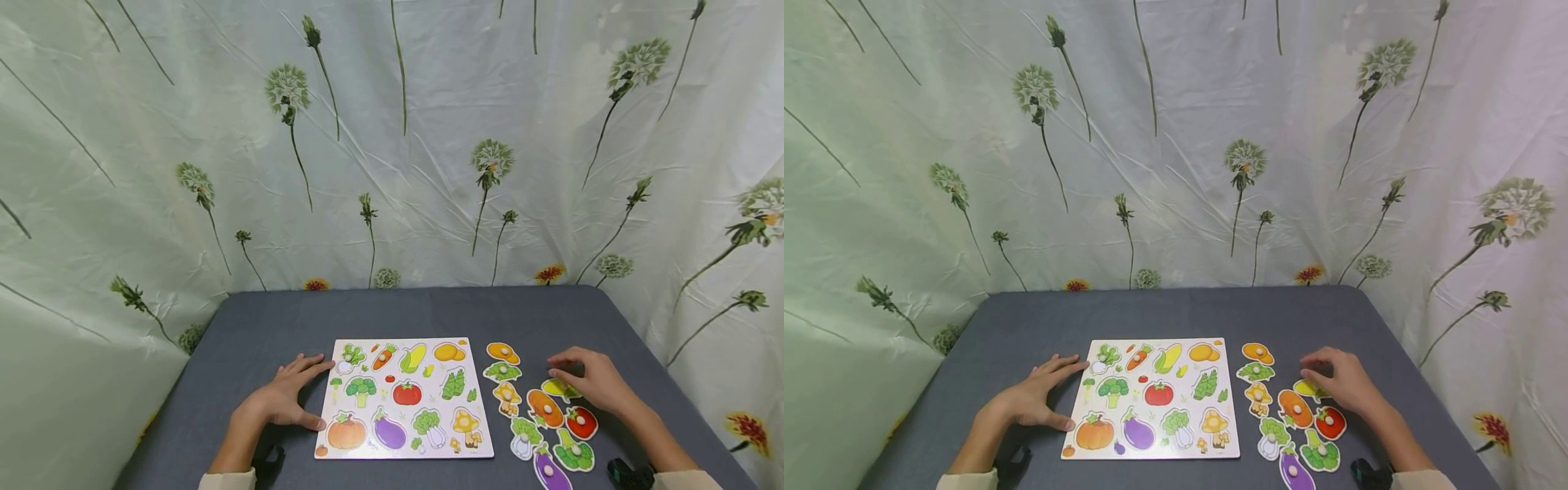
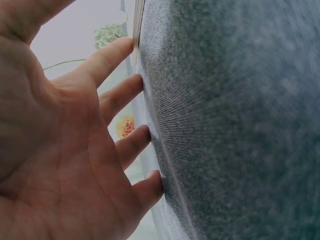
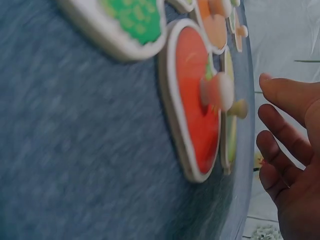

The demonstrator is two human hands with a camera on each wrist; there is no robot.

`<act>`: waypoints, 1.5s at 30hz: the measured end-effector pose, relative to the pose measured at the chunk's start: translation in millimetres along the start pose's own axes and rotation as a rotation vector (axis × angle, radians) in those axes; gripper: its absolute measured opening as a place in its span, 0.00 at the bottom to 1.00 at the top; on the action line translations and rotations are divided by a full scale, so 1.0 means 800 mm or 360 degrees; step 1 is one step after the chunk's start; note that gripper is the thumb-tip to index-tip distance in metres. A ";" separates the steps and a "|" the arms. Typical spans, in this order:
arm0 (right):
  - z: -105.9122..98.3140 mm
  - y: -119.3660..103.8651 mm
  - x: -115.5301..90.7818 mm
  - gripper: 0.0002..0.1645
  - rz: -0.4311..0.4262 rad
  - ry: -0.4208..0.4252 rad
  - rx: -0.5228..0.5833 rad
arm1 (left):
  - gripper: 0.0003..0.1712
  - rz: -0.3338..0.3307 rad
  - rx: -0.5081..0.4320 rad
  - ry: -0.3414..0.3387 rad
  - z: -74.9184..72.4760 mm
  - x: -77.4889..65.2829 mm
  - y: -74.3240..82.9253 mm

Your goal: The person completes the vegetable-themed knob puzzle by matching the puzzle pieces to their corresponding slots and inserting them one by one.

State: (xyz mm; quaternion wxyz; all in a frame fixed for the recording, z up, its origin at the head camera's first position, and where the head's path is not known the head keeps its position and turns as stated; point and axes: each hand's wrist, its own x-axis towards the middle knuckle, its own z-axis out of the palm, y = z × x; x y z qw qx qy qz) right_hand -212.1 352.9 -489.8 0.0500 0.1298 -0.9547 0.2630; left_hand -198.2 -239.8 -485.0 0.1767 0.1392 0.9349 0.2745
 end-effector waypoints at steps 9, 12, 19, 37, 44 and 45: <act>0.003 0.016 -0.014 0.05 -0.0078 -0.0040 0.0103 | 0.65 0.0004 -0.0010 0.0010 0.000 0.000 0.001; 0.002 0.019 -0.017 0.04 -0.0113 -0.0037 0.0133 | 0.65 0.0013 -0.0008 0.0011 0.000 0.000 0.000; -0.002 0.027 -0.023 0.05 -0.0204 -0.0059 0.0202 | 0.65 -0.0012 -0.0015 -0.0003 0.000 0.000 0.001; -0.009 0.039 -0.022 0.10 -0.0326 -0.0219 0.0286 | 0.65 0.0017 -0.0004 0.0013 -0.002 0.000 0.002; -0.005 0.037 -0.023 0.09 -0.0325 -0.0077 0.0243 | 0.66 0.0027 -0.0011 0.0024 0.001 -0.001 -0.001; -0.005 0.036 -0.022 0.08 -0.0304 -0.0060 0.0226 | 0.67 0.0028 -0.0018 0.0025 0.001 -0.002 0.000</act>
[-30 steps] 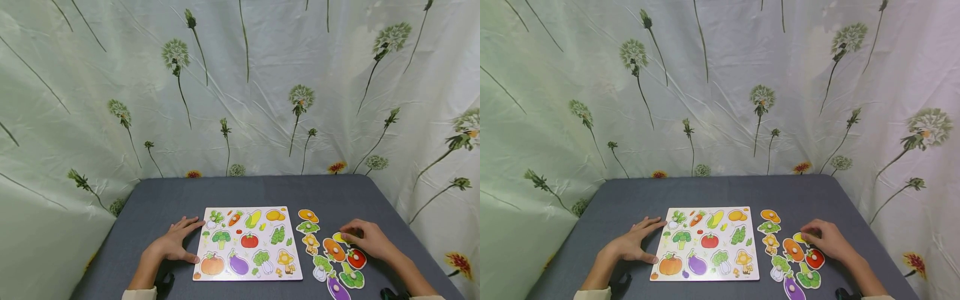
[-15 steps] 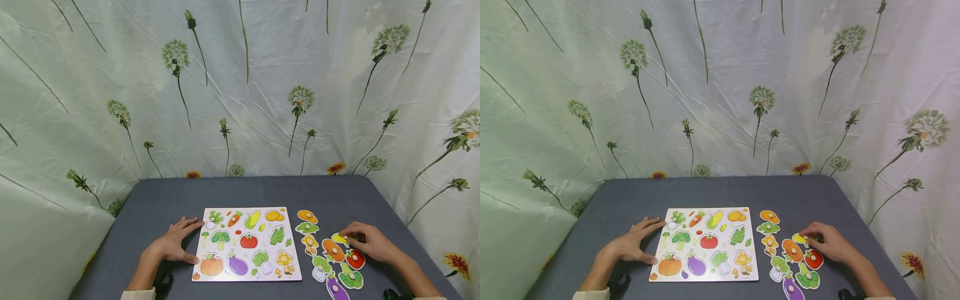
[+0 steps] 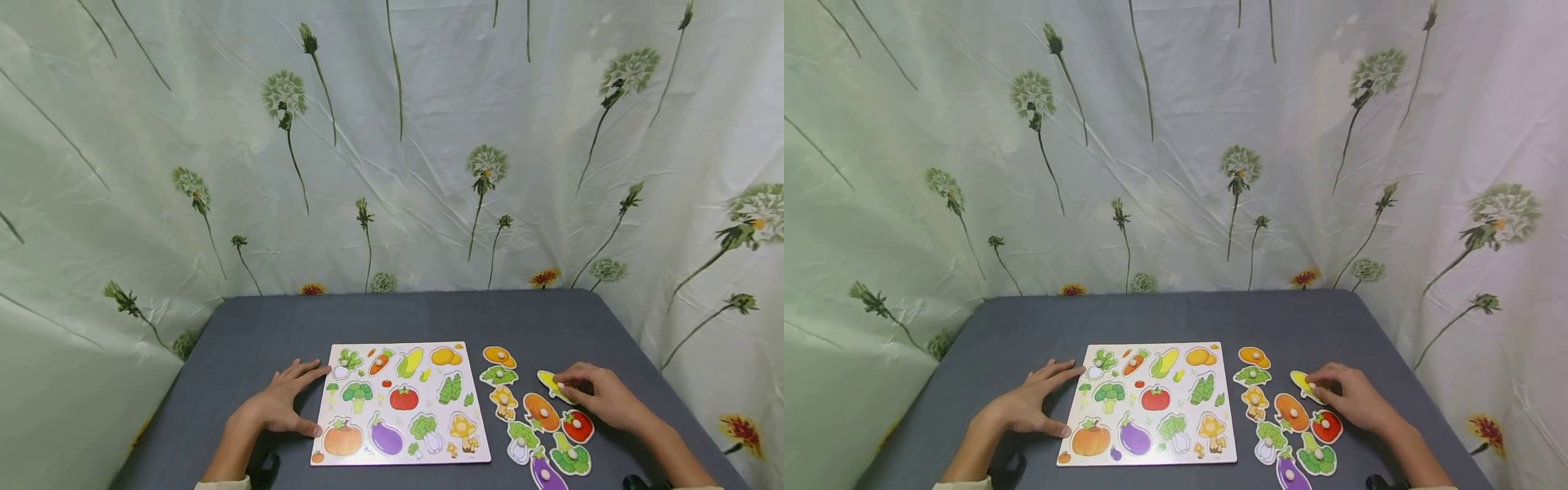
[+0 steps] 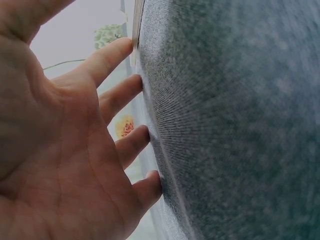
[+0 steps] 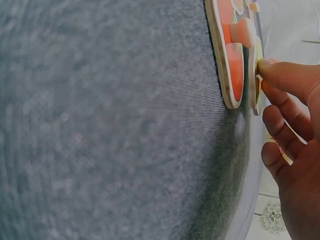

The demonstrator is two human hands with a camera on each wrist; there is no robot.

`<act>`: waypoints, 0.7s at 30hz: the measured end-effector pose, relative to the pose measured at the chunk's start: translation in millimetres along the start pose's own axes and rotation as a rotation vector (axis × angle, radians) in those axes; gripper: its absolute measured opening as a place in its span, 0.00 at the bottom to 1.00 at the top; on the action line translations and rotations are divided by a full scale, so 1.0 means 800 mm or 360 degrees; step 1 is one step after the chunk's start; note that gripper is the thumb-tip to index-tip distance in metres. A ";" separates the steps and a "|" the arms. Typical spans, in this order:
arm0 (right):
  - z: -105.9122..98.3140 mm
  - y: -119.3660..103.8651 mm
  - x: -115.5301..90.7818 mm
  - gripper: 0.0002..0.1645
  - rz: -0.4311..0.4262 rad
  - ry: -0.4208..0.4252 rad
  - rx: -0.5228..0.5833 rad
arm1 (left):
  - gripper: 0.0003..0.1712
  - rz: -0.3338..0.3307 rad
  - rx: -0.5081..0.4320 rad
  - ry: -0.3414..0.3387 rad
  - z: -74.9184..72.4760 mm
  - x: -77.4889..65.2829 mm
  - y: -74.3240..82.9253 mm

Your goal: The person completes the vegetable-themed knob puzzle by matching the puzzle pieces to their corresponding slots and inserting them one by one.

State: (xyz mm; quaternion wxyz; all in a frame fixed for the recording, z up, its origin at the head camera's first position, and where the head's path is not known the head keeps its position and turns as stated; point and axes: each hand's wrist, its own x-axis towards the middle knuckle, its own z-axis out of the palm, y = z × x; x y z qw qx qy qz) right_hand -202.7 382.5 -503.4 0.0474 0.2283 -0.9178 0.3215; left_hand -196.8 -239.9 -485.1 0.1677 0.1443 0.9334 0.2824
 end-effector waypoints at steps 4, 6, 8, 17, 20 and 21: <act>0.000 -0.006 0.002 0.07 0.0099 0.0057 -0.0054 | 0.66 -0.0009 0.0003 -0.0001 0.001 0.000 0.002; 0.000 -0.010 0.003 0.06 0.0131 0.0082 -0.0076 | 0.66 -0.0014 0.0003 -0.0001 0.001 0.000 0.002; 0.000 -0.014 0.004 0.05 0.0156 0.0099 -0.0083 | 0.65 -0.0019 0.0010 -0.0002 0.001 0.000 0.002; 0.008 -0.025 0.017 0.03 0.0207 0.0262 -0.0196 | 0.66 0.0034 0.0002 0.0010 0.000 0.002 -0.003; 0.013 -0.029 0.023 0.03 0.0204 0.0296 -0.0217 | 0.66 0.0032 -0.0003 0.0000 -0.001 0.002 -0.003; 0.014 -0.030 0.024 0.04 0.0200 0.0301 -0.0214 | 0.66 0.0026 -0.0003 -0.0003 -0.001 0.001 -0.003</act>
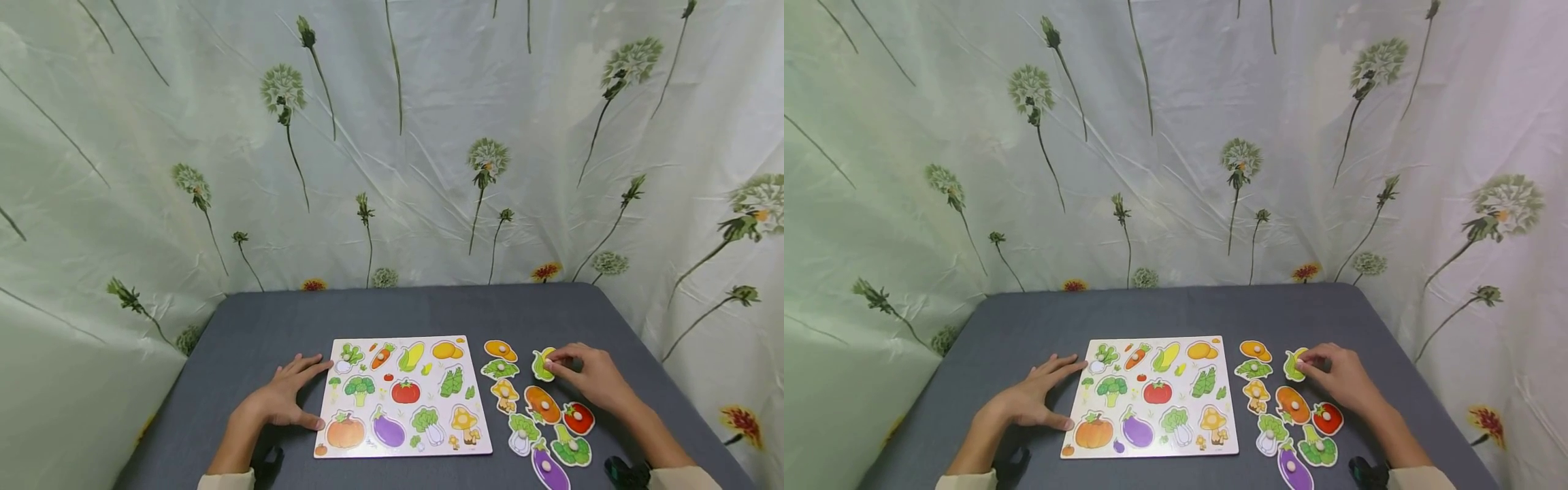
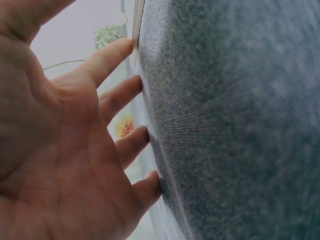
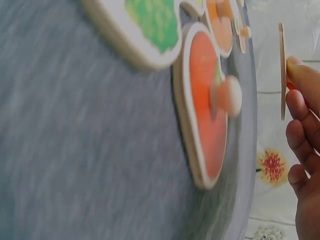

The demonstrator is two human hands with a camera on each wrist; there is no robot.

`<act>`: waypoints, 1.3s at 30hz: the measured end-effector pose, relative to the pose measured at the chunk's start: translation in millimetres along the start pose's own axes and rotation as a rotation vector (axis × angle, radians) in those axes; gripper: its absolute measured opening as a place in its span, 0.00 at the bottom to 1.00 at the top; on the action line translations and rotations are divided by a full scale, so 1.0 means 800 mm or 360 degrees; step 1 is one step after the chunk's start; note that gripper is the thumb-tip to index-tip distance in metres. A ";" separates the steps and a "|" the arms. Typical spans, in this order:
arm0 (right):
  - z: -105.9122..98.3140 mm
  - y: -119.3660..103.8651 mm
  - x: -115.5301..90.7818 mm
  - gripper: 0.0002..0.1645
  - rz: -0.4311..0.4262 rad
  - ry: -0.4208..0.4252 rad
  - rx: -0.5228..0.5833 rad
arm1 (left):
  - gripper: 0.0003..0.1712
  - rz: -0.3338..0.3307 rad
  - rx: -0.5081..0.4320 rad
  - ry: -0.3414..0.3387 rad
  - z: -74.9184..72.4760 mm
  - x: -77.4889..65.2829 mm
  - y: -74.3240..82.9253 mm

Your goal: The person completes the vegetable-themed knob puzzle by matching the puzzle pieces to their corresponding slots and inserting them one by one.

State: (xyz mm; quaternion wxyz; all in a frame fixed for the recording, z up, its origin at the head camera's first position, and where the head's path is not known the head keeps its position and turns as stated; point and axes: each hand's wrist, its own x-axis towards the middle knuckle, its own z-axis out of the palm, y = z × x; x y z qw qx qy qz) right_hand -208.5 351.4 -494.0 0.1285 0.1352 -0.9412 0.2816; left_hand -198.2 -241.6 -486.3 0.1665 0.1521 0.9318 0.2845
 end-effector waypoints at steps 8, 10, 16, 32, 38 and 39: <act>0.013 -0.017 0.013 0.03 0.0000 0.0016 0.0014 | 0.65 -0.0011 0.0012 -0.0008 -0.001 -0.003 0.005; 0.017 -0.020 0.017 0.04 -0.0010 0.0029 0.0013 | 0.65 -0.0009 0.0017 -0.0005 -0.001 -0.004 0.006; 0.031 -0.031 0.027 0.03 -0.0074 0.0066 0.0031 | 0.65 -0.0007 0.0010 0.0017 0.001 -0.001 0.002; 0.068 -0.075 0.055 0.03 -0.0114 0.0006 0.0210 | 0.65 0.0019 -0.0017 0.0035 0.005 0.001 -0.008; 0.078 -0.093 0.065 0.05 -0.0092 -0.0070 0.0216 | 0.65 -0.0039 -0.0001 0.0036 0.006 0.003 -0.006; 0.079 -0.096 0.067 0.05 -0.0088 -0.0077 0.0214 | 0.65 -0.0045 0.0007 0.0028 0.005 0.002 -0.003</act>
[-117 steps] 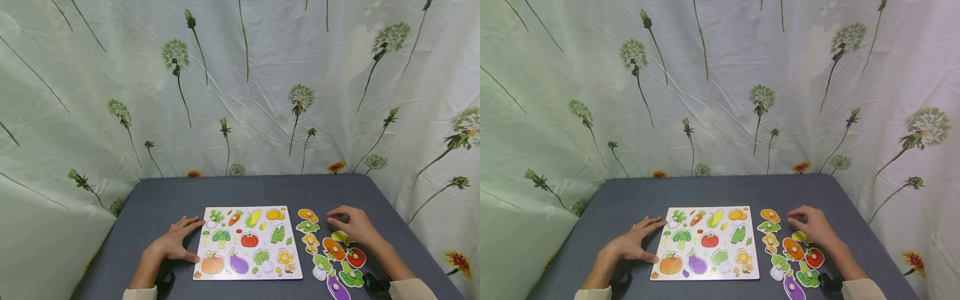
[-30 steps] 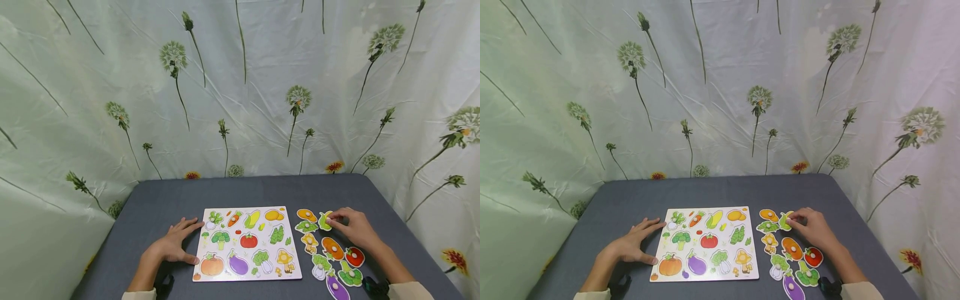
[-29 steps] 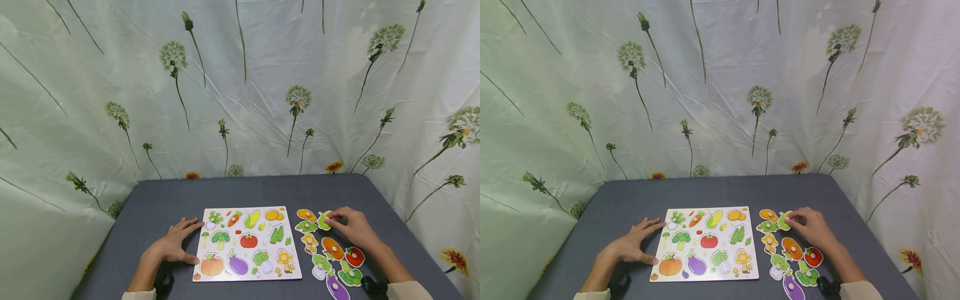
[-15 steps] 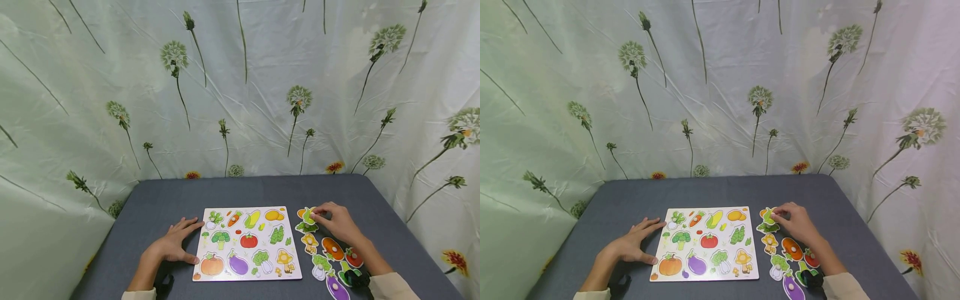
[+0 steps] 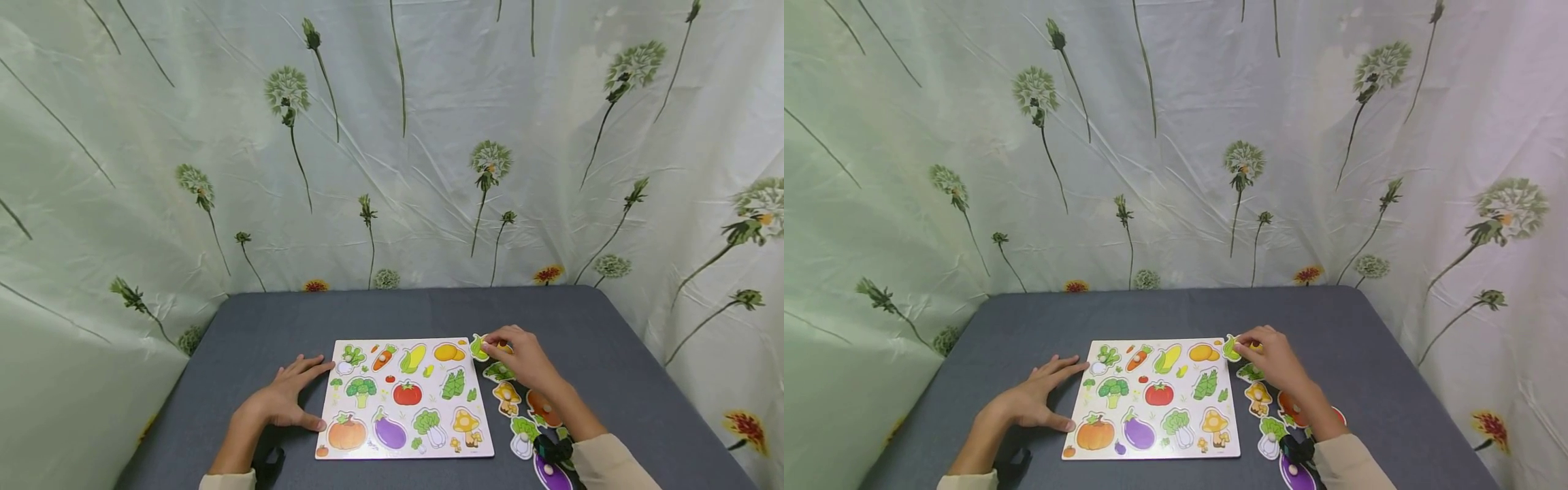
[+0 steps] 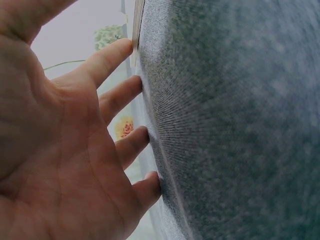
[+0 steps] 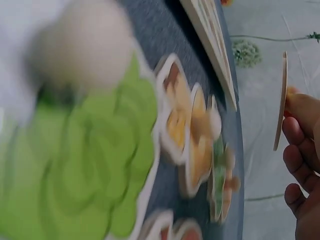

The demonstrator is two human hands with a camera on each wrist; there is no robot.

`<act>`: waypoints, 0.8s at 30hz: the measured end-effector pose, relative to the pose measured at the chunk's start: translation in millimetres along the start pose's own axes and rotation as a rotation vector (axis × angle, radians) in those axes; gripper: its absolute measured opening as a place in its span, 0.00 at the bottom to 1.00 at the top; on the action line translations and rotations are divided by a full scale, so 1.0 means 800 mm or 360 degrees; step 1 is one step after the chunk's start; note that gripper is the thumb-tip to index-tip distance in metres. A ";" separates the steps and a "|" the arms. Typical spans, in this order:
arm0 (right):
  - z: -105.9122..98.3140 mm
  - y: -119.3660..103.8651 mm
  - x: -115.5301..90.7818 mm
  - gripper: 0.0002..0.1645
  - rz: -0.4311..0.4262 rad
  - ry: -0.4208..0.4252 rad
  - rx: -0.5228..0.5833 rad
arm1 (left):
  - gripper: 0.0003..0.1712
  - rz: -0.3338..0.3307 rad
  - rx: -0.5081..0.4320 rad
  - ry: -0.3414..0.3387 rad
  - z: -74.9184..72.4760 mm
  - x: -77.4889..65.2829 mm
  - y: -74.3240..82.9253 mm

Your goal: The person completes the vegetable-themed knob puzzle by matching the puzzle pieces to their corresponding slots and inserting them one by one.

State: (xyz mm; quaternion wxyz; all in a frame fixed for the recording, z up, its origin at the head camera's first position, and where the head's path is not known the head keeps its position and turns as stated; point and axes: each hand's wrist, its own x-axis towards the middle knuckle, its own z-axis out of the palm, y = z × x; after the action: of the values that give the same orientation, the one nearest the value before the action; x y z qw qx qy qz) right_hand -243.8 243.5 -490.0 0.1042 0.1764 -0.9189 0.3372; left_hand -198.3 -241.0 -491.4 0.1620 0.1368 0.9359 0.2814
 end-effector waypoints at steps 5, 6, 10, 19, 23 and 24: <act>0.011 -0.014 0.013 0.07 0.0010 -0.0043 0.0028 | 0.64 0.0001 0.0007 -0.0025 -0.004 -0.005 0.008; 0.013 -0.017 0.015 0.07 0.0007 -0.0048 0.0030 | 0.65 0.0007 0.0002 -0.0023 -0.004 -0.005 0.008; 0.024 -0.023 0.022 0.07 -0.0019 -0.0056 0.0033 | 0.65 0.0056 -0.0020 -0.0001 -0.004 -0.004 0.003; 0.050 -0.040 0.033 0.04 -0.0053 -0.0072 0.0057 | 0.67 0.0018 -0.0021 0.0032 0.006 0.004 -0.012; 0.063 -0.048 0.038 0.03 -0.0058 -0.0113 0.0111 | 0.67 0.0012 -0.0009 0.0020 0.004 0.003 -0.008; 0.066 -0.050 0.039 0.03 -0.0053 -0.0131 0.0122 | 0.67 0.0018 -0.0002 0.0017 0.002 0.002 -0.006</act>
State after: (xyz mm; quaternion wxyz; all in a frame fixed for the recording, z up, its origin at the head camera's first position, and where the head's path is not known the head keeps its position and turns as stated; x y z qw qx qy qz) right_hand -260.7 172.4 -496.7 0.0652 0.2092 -0.9057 0.3629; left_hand -200.0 -243.6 -496.0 0.1556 0.1404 0.9358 0.2836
